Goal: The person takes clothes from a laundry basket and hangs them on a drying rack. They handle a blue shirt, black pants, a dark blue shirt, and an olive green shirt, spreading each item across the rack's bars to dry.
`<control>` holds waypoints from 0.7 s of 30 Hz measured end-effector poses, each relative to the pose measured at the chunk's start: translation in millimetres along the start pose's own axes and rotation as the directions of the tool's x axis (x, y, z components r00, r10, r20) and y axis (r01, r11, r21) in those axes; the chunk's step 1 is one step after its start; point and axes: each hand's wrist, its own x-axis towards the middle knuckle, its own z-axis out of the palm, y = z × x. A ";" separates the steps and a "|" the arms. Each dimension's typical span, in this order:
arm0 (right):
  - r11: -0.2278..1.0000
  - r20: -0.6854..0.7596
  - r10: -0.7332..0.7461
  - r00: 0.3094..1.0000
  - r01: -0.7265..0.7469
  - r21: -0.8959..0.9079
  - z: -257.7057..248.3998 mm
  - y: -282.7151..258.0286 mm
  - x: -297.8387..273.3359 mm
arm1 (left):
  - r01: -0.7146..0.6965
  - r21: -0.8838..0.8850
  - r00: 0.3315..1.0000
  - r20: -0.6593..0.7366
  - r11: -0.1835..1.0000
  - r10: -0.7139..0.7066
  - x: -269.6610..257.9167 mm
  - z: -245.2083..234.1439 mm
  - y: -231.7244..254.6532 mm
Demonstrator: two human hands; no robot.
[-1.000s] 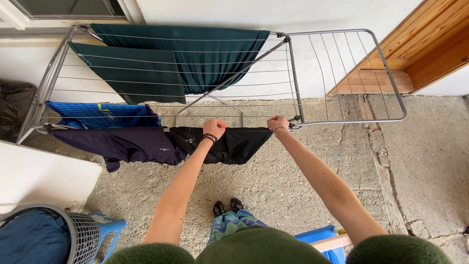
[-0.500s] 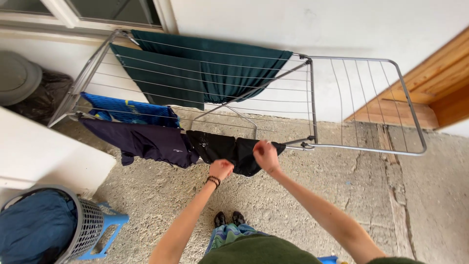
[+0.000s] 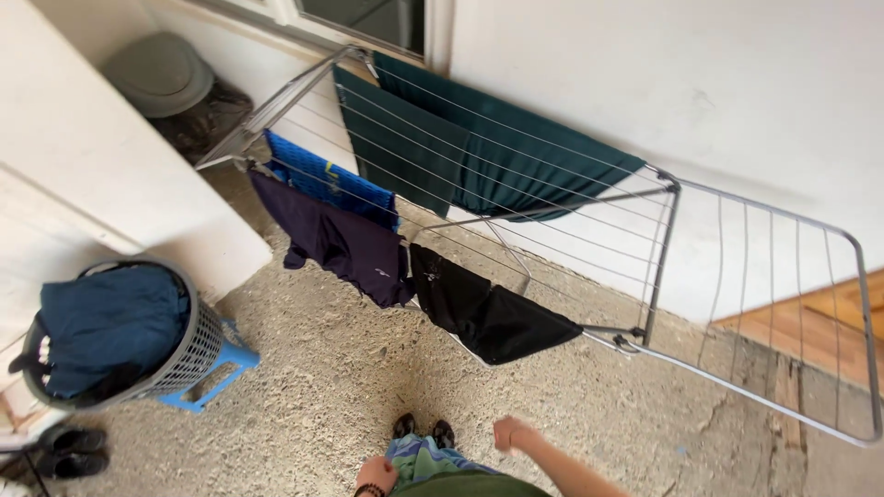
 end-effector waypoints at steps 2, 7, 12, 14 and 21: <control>0.993 -0.063 -0.068 0.996 0.062 -0.100 57.5 24.5 64.8 | 0.075 -0.033 0.996 0.045 0.997 -0.073 -1.5 -3.9 -5.1; 0.994 0.011 -0.086 0.996 0.086 -0.060 108.3 47.4 115.1 | 0.240 -0.126 0.956 0.200 0.962 -0.213 3.2 -6.6 -23.6; 0.936 -0.053 -0.201 0.978 0.175 -0.306 79.3 56.7 124.0 | 0.090 -0.104 0.991 0.104 0.990 -0.079 6.8 -4.7 -29.6; 0.976 -0.032 -0.121 0.992 0.113 -0.187 40.2 40.1 91.0 | 0.073 -0.151 0.997 0.049 0.986 -0.067 8.3 4.6 -21.5; 0.966 0.060 0.138 0.989 -0.147 0.215 -69.6 -53.7 34.2 | -0.219 -0.335 0.951 0.138 0.916 0.278 1.0 13.7 -32.6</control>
